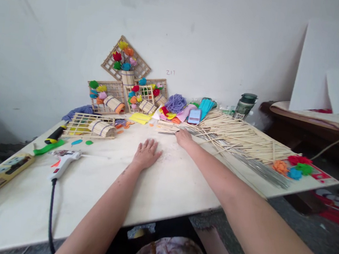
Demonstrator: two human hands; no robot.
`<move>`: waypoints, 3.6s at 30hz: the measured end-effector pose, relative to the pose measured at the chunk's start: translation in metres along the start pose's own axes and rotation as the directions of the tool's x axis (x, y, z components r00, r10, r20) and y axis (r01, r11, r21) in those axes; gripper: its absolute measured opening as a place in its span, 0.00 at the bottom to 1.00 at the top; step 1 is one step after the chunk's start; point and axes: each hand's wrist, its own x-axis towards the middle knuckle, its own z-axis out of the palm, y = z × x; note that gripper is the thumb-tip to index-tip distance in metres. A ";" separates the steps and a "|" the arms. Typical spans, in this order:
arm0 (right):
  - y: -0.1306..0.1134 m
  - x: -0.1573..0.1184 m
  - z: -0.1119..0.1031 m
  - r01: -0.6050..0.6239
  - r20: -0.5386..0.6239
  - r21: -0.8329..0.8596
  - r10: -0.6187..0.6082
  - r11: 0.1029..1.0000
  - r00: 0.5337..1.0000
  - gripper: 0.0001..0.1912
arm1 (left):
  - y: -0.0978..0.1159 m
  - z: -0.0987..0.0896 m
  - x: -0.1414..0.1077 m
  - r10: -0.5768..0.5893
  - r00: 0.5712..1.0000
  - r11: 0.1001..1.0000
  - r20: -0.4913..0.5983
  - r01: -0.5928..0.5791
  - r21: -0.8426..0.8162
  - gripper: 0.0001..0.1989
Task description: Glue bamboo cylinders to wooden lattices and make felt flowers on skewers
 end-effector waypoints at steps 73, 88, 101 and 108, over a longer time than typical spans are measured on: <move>-0.068 -0.009 0.018 0.239 0.036 0.190 -0.250 0.952 0.967 0.31 | -0.018 -0.007 -0.003 -0.368 0.928 0.925 -0.064 0.357 -0.132 0.36; -0.082 -0.035 0.016 0.393 -0.009 0.305 -0.410 0.867 0.912 0.32 | -0.042 -0.003 0.003 -0.481 0.875 0.866 -0.052 0.464 -0.187 0.30; -0.097 -0.037 0.026 0.481 -0.326 0.520 -0.356 0.706 0.876 0.14 | -0.049 -0.009 -0.003 -0.567 0.791 0.790 -0.229 0.444 -0.424 0.22; -0.095 -0.032 0.031 0.310 -0.241 0.869 -0.216 0.385 0.946 0.10 | -0.050 -0.018 -0.004 -0.724 0.662 0.646 -0.194 0.552 -0.528 0.20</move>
